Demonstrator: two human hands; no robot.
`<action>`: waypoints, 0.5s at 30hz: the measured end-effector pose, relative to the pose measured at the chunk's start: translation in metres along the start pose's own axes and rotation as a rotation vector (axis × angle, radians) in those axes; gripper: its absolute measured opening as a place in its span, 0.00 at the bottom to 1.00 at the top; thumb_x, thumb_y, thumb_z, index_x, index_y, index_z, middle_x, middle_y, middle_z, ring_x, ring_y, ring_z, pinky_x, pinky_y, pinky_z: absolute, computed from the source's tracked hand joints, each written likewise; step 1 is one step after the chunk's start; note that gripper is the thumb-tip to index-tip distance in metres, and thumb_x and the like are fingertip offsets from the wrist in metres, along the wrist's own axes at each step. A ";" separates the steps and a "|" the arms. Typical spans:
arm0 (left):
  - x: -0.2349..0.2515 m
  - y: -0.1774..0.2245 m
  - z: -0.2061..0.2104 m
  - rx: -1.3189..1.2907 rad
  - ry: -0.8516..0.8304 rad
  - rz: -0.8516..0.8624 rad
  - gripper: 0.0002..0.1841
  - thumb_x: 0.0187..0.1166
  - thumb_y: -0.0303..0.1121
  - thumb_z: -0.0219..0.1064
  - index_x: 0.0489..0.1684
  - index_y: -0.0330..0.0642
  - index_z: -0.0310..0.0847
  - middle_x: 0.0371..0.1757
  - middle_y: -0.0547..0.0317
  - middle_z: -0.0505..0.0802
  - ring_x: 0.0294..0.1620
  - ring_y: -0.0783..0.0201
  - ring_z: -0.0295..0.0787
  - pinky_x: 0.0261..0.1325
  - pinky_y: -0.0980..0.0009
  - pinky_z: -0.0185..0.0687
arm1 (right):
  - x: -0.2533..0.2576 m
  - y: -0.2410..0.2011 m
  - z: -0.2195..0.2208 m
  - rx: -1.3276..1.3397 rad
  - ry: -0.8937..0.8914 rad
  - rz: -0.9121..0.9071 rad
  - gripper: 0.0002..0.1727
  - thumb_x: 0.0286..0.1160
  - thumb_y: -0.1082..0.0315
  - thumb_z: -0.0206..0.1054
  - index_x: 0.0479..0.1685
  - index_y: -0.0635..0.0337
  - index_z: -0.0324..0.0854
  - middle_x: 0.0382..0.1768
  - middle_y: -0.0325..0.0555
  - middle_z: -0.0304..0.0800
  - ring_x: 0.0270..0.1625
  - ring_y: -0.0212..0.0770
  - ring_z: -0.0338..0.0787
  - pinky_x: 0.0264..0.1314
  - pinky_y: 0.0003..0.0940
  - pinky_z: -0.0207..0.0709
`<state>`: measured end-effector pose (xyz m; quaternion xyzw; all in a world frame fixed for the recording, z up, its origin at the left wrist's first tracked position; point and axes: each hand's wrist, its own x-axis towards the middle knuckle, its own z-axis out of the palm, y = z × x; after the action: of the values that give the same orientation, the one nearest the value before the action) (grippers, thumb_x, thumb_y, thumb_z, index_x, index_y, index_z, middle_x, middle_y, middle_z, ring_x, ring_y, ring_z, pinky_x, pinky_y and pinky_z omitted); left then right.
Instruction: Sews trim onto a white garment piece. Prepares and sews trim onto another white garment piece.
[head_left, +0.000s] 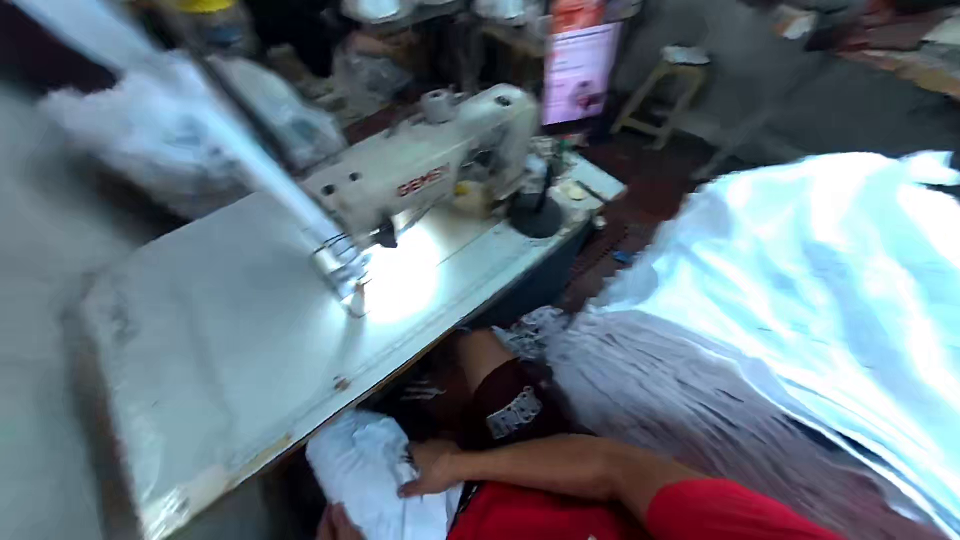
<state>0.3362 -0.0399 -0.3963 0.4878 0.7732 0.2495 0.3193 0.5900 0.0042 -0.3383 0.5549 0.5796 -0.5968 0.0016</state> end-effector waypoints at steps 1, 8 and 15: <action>-0.003 -0.009 0.002 -0.028 0.034 -0.005 0.29 0.93 0.44 0.52 0.80 0.27 0.70 0.73 0.30 0.84 0.76 0.42 0.81 0.82 0.47 0.72 | -0.006 -0.019 0.005 0.008 0.005 -0.051 0.41 0.75 0.41 0.71 0.80 0.61 0.72 0.68 0.66 0.85 0.71 0.66 0.84 0.70 0.73 0.74; 0.032 0.003 -0.007 -0.178 0.224 -0.041 0.28 0.96 0.43 0.45 0.75 0.26 0.76 0.73 0.33 0.85 0.77 0.42 0.81 0.83 0.46 0.68 | -0.089 -0.053 -0.033 0.155 0.032 -0.341 0.26 0.78 0.61 0.70 0.75 0.59 0.77 0.50 0.58 0.93 0.52 0.51 0.94 0.59 0.55 0.86; 0.080 0.007 0.011 -0.112 -0.083 -0.199 0.19 0.89 0.32 0.61 0.70 0.27 0.80 0.63 0.32 0.89 0.62 0.45 0.89 0.68 0.48 0.82 | -0.121 0.014 -0.041 0.403 0.066 -0.133 0.22 0.78 0.60 0.70 0.68 0.58 0.81 0.52 0.49 0.93 0.54 0.40 0.93 0.64 0.46 0.85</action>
<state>0.3234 0.0369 -0.4186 0.3997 0.7888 0.2391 0.4011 0.6725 -0.0500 -0.2557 0.5239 0.4837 -0.6807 -0.1677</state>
